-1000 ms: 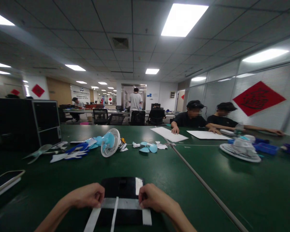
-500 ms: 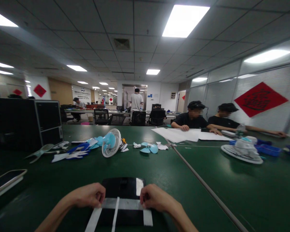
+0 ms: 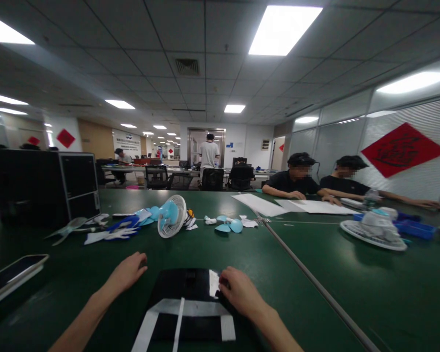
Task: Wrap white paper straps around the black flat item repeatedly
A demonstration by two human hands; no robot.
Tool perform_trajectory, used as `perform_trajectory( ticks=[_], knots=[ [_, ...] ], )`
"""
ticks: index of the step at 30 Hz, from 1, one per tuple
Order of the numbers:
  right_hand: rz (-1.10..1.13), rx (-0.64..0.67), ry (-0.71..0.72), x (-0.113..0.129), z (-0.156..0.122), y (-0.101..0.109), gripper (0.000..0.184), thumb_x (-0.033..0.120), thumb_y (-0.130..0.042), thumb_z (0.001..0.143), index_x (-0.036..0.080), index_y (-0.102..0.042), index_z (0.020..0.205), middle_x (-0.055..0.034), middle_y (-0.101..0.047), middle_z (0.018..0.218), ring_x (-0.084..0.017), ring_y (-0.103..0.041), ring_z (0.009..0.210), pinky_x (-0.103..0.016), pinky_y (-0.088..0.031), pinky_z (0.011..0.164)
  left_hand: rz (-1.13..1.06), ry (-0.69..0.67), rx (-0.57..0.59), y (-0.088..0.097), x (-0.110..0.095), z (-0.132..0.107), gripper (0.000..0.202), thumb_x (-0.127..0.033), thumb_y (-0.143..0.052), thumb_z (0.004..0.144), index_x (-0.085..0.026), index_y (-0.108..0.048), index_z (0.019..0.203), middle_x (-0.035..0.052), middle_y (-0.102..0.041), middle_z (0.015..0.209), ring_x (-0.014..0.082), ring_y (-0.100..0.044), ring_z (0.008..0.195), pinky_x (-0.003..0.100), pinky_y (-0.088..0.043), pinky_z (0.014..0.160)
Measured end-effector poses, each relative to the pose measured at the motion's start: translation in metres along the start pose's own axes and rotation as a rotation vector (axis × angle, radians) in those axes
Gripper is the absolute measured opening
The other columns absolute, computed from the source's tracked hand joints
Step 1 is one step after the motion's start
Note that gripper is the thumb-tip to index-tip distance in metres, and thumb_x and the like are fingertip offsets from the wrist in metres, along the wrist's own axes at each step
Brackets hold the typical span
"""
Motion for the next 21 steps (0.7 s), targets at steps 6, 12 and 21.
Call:
perform_trajectory(
  ticks=[6,12,21],
  knots=[
    [0.051,-0.041,0.009,0.004,0.001,-0.003,0.020,0.026,-0.050,0.086,0.020,-0.066,0.096,-0.0045,-0.060,0.099,-0.017,-0.058,0.086,-0.027,-0.043,0.075,0.069,0.038,-0.018,-0.010,0.015,0.008,0.044,-0.036,-0.046,0.087,-0.014,-0.052,0.125,0.0143,-0.054,0.125,0.0264,-0.051,0.114,0.035,-0.042,0.091],
    [0.135,-0.051,0.087,0.017,0.012,-0.012,0.023,0.023,-0.055,0.082,0.021,-0.063,0.103,-0.0049,-0.058,0.108,-0.018,-0.056,0.099,-0.029,-0.042,0.088,0.047,0.066,0.007,-0.015,0.016,0.009,0.047,-0.040,-0.047,0.086,-0.014,-0.054,0.125,0.0154,-0.053,0.127,0.0298,-0.049,0.117,0.038,-0.042,0.091],
    [-0.001,0.114,0.239,0.052,0.060,-0.022,0.030,0.030,-0.062,0.079,0.020,-0.065,0.107,-0.0063,-0.062,0.109,-0.021,-0.056,0.102,-0.030,-0.042,0.090,0.008,0.053,0.020,-0.012,0.022,0.010,0.040,-0.041,-0.045,0.088,-0.018,-0.059,0.118,0.0129,-0.057,0.123,0.0255,-0.054,0.111,0.035,-0.044,0.088]
  ],
)
Point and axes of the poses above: each hand's wrist, its own z-axis towards the middle knuckle, its own y-axis out of the back of the hand, x = y × z, the point moved 2 cm from there along z, towards the middle knuckle
